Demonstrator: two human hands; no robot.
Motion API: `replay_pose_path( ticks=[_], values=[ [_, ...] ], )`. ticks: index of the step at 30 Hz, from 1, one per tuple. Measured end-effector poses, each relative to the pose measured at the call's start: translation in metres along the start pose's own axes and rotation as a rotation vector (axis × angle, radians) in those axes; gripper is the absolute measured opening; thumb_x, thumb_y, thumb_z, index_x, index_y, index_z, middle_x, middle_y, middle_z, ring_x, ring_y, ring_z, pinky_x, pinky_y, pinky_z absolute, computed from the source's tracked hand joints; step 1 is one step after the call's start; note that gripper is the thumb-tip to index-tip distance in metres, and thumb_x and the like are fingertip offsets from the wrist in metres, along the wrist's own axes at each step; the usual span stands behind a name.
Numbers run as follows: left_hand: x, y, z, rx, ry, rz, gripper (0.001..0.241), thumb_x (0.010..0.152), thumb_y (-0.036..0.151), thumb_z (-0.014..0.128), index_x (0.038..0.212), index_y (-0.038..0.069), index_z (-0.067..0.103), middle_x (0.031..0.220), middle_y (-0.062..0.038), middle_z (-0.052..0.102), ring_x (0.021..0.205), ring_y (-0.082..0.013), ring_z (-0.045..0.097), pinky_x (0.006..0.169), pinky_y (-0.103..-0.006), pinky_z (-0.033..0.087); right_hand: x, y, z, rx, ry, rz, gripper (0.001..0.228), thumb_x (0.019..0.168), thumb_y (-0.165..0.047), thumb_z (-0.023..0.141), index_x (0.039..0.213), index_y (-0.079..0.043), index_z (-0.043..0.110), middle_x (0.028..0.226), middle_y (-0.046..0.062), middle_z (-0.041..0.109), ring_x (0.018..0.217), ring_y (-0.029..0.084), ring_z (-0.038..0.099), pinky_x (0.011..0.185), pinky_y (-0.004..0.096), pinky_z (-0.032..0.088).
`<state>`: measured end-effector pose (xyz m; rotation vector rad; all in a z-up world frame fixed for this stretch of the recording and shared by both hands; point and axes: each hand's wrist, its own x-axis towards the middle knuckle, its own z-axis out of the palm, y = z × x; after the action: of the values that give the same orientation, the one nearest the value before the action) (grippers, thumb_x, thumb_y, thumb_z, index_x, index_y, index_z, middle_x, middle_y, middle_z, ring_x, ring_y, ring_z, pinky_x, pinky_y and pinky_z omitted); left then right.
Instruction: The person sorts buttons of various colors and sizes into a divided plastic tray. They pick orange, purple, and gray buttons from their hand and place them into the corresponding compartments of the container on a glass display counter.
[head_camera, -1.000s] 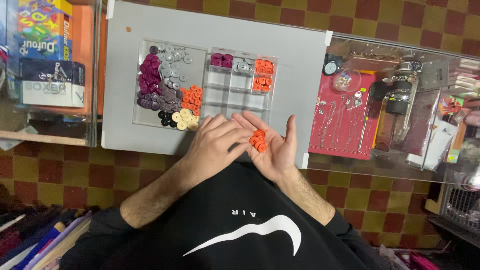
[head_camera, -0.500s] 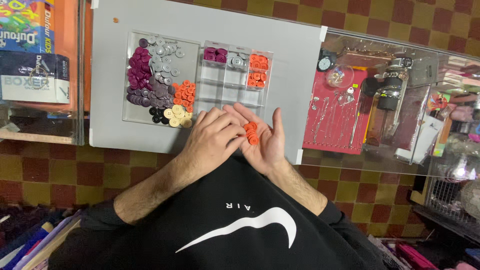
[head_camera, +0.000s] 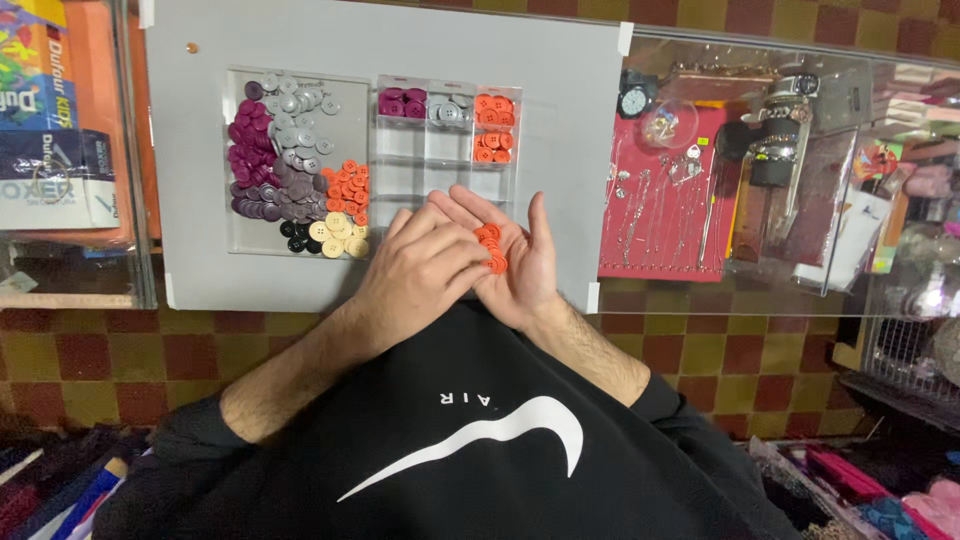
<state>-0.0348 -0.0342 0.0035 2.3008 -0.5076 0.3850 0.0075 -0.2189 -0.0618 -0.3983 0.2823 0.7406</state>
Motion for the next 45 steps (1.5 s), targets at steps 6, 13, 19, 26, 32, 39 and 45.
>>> replay_pose_path(
  ticks=[6, 13, 19, 26, 32, 39, 45],
  values=[
    [0.013, 0.003, -0.008, 0.103, -0.114, 0.072, 0.013, 0.116, 0.027, 0.085, 0.127, 0.021, 0.086, 0.118, -0.002, 0.070, 0.106, -0.0303, 0.061, 0.092, -0.0467, 0.046, 0.001, -0.001, 0.003, 0.017, 0.000, -0.007, 0.120, 0.116, -0.093, 0.036, 0.180, 0.008, 0.050, 0.187, 0.035, 0.051, 0.167, 0.051, 0.060, 0.133, 0.066, 0.060],
    [0.002, -0.011, 0.011, 0.085, -0.121, 0.074, 0.015, 0.114, 0.031, 0.086, 0.124, 0.020, 0.084, 0.121, -0.002, 0.066, 0.108, -0.0302, 0.059, 0.094, -0.0468, 0.045, 0.005, 0.000, 0.000, 0.030, 0.001, 0.018, 0.123, 0.116, -0.094, 0.035, 0.182, 0.009, 0.046, 0.188, 0.036, 0.048, 0.164, 0.052, 0.063, 0.130, 0.065, 0.063],
    [0.016, -0.026, 0.006, -0.066, -0.086, -0.026, 0.013, 0.111, 0.021, 0.090, 0.123, 0.020, 0.084, 0.112, -0.001, 0.075, 0.112, -0.0317, 0.069, 0.099, -0.0468, 0.053, 0.004, 0.009, -0.048, 0.053, 0.037, 0.024, 0.125, 0.115, -0.094, 0.036, 0.181, 0.011, 0.047, 0.179, 0.037, 0.059, 0.154, 0.048, 0.073, 0.122, 0.061, 0.070],
    [0.074, -0.085, 0.027, -0.019, -0.042, -0.087, 0.021, 0.107, 0.015, 0.096, 0.125, 0.019, 0.085, 0.108, -0.003, 0.082, 0.110, -0.0340, 0.073, 0.099, -0.0516, 0.058, -0.027, -0.004, -0.003, 0.080, 0.081, 0.139, 0.116, 0.118, -0.090, 0.039, 0.170, 0.011, 0.062, 0.170, 0.037, 0.068, 0.158, 0.047, 0.070, 0.135, 0.057, 0.059],
    [0.095, -0.086, 0.037, 0.123, -0.226, -0.169, 0.023, 0.110, 0.026, 0.094, 0.130, 0.016, 0.086, 0.124, 0.000, 0.090, 0.112, -0.0306, 0.064, 0.099, -0.0527, 0.053, -0.030, -0.022, 0.006, 0.152, 0.021, 0.164, 0.109, 0.122, -0.078, 0.043, 0.177, 0.016, 0.050, 0.178, 0.045, 0.054, 0.167, 0.054, 0.057, 0.138, 0.057, 0.054],
    [0.058, -0.031, -0.005, 0.002, -0.321, 0.019, 0.007, 0.107, 0.018, 0.090, 0.114, 0.019, 0.088, 0.126, -0.003, 0.080, 0.121, -0.0341, 0.067, 0.103, -0.0510, 0.054, -0.018, -0.008, -0.036, 0.157, 0.018, 0.076, 0.116, 0.113, -0.095, 0.043, 0.169, 0.005, 0.064, 0.161, 0.032, 0.075, 0.153, 0.046, 0.074, 0.139, 0.058, 0.058],
    [0.021, -0.025, 0.011, 0.083, -0.299, -0.030, 0.018, 0.104, 0.025, 0.093, 0.117, 0.017, 0.085, 0.129, -0.002, 0.069, 0.120, -0.0312, 0.061, 0.099, -0.0478, 0.048, -0.022, -0.018, 0.006, 0.140, -0.075, 0.063, 0.117, 0.116, -0.091, 0.038, 0.179, 0.007, 0.053, 0.163, 0.033, 0.073, 0.152, 0.045, 0.075, 0.129, 0.050, 0.067]
  ],
)
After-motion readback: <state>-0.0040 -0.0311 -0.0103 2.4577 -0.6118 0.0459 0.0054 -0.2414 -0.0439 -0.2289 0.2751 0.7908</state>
